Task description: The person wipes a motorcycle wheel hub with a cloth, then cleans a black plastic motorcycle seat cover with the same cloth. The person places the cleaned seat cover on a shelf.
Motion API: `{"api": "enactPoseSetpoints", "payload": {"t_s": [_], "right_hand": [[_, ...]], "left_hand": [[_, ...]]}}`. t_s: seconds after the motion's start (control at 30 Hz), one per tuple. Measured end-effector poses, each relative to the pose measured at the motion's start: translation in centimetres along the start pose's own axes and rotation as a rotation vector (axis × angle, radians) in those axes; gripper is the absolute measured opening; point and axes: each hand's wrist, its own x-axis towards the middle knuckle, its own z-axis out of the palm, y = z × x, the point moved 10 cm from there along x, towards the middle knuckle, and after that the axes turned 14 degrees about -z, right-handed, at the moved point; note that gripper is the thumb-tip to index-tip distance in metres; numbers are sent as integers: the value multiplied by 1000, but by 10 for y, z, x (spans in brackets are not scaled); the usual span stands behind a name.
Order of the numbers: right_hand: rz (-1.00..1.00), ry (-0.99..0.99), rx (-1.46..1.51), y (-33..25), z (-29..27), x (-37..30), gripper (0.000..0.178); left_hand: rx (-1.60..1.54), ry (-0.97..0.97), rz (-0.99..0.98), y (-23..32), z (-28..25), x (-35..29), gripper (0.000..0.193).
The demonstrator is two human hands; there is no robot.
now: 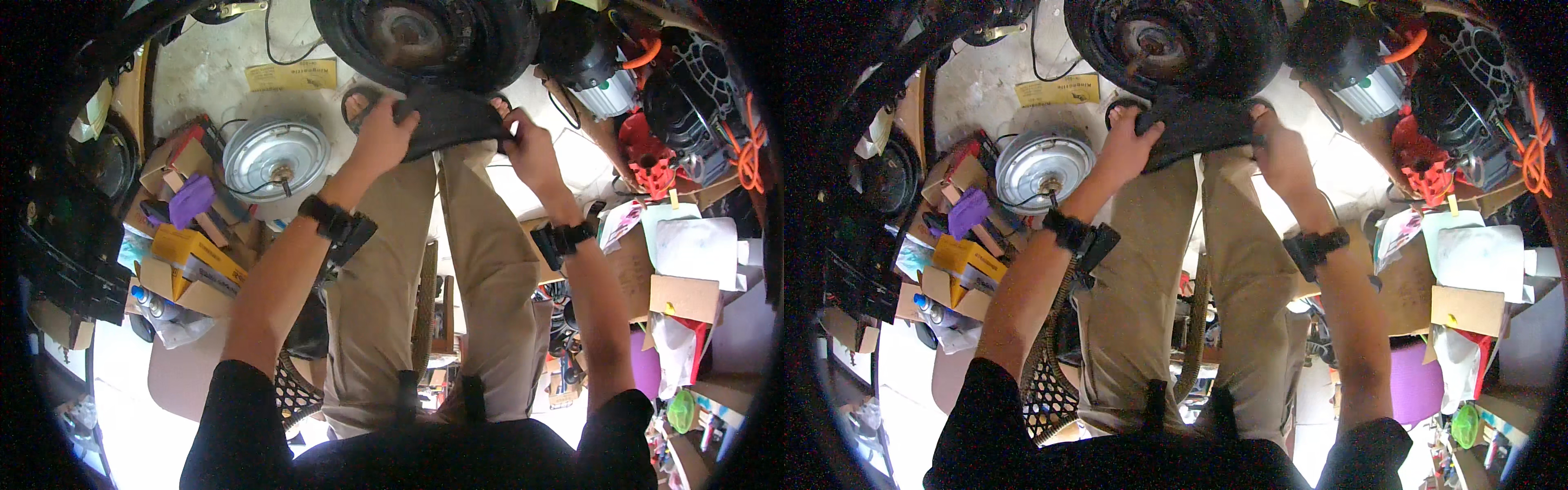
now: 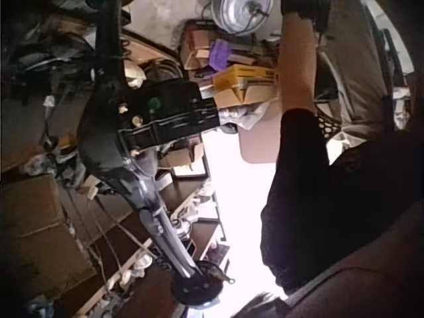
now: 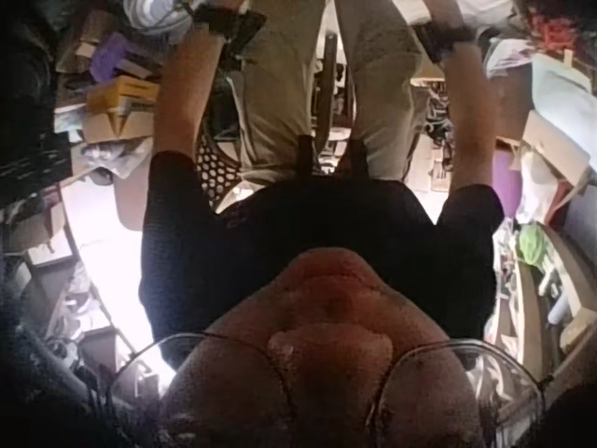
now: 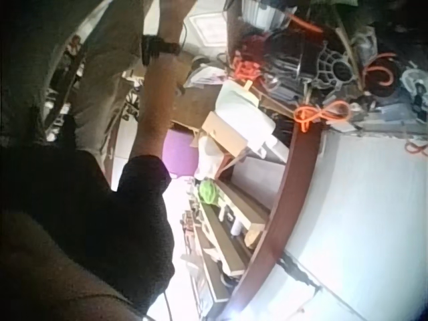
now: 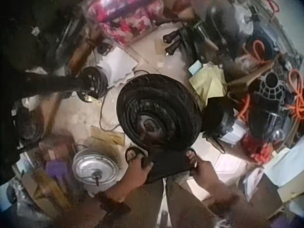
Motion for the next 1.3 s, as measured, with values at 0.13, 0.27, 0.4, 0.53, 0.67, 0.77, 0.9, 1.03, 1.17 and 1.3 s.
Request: {"api": "enactPoseSetpoints", "payload": {"t_s": [0.13, 0.27, 0.4, 0.53, 0.67, 0.77, 0.9, 1.03, 1.17, 1.3], "right_hand": [[204, -124, -181, 37, 19, -10, 26], [267, -644, -293, 45, 51, -26, 23], [259, 91, -261, 33, -8, 11, 23], [396, 694, 531, 41, -4, 22, 38], [360, 868, 616, 81, 8, 21, 61], [351, 904, 779, 82, 32, 33, 62], [479, 976, 884, 79, 63, 44, 66], [439, 851, 1290, 83, 77, 48, 70], [471, 734, 1358, 72, 76, 52, 72], [378, 763, 1430, 43, 81, 73, 69]], "left_hand": [[-220, -556, -910, -77, 76, -31, 36], [302, -1048, -668, -57, 118, -64, 35], [-363, -656, -982, -85, 109, -29, 31], [-1054, -426, -984, -85, 112, 3, 38], [-1741, -330, -1146, -47, 140, -4, 80], [-1775, -254, -1122, -29, 154, -1, 88], [-1734, -372, -926, -44, 179, 32, 54], [-1701, -323, -880, -29, 187, 32, 31], [-1327, -551, -649, -34, 186, 34, 26], [-1329, -519, -679, -90, 187, 43, 25]]}}
